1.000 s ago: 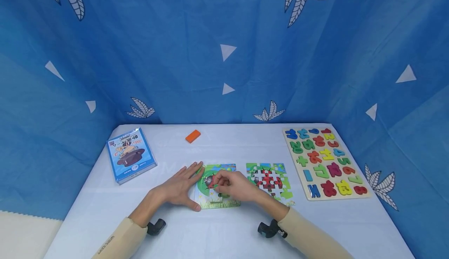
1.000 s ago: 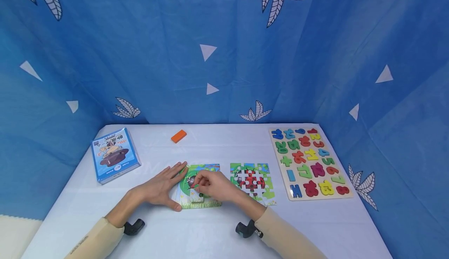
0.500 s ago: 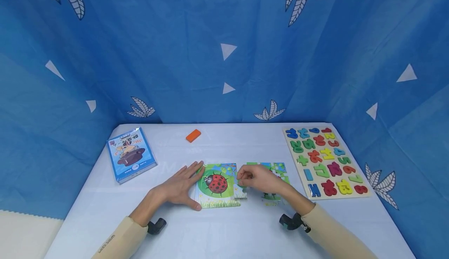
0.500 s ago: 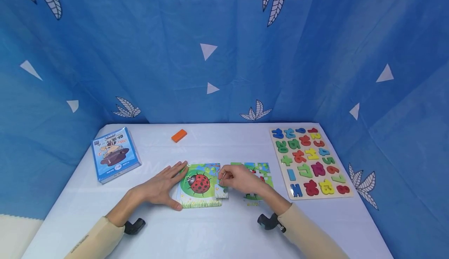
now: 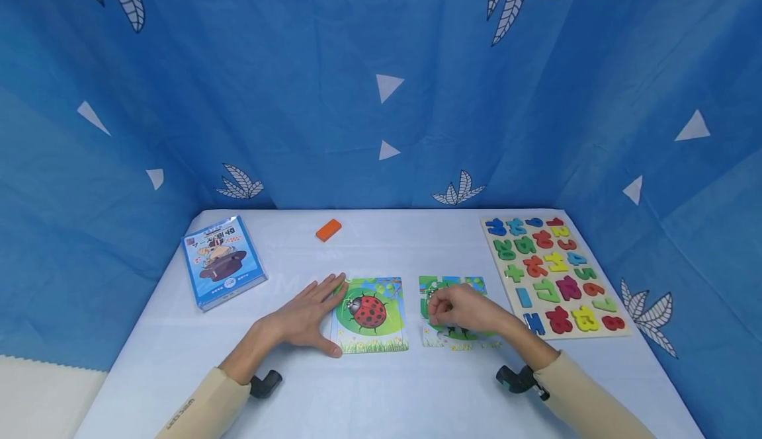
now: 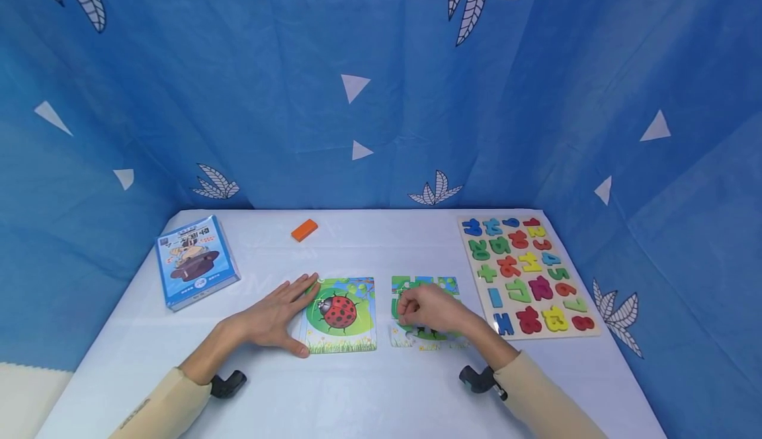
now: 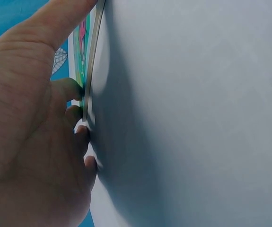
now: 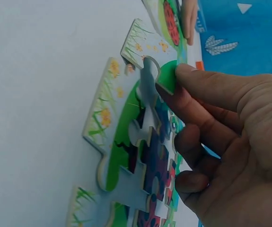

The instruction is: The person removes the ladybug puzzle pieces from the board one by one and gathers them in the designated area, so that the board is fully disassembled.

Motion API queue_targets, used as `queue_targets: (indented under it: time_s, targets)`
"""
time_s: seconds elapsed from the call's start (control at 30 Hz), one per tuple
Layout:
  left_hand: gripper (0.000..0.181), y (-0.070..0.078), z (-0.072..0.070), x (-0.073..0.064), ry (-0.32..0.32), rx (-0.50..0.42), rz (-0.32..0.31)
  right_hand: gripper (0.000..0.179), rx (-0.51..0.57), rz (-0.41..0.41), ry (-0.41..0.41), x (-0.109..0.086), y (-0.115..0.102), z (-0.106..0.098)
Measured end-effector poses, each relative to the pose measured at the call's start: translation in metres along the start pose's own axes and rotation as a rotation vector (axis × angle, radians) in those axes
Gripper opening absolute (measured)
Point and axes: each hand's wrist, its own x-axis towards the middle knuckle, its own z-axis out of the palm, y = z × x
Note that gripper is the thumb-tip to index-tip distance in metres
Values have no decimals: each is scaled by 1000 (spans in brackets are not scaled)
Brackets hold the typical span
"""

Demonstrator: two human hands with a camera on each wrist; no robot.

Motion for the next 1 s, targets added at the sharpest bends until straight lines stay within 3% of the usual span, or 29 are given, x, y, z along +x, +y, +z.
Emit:
queue_targets:
  time_s: [0.6,1.0]
  targets:
    - [129,1,1,0,-13,-7,-15,7,-114,15,90,3,5,13]
    - [129,-1,1,2,-10,8,-7,11,-139,-4,94,3,6,13]
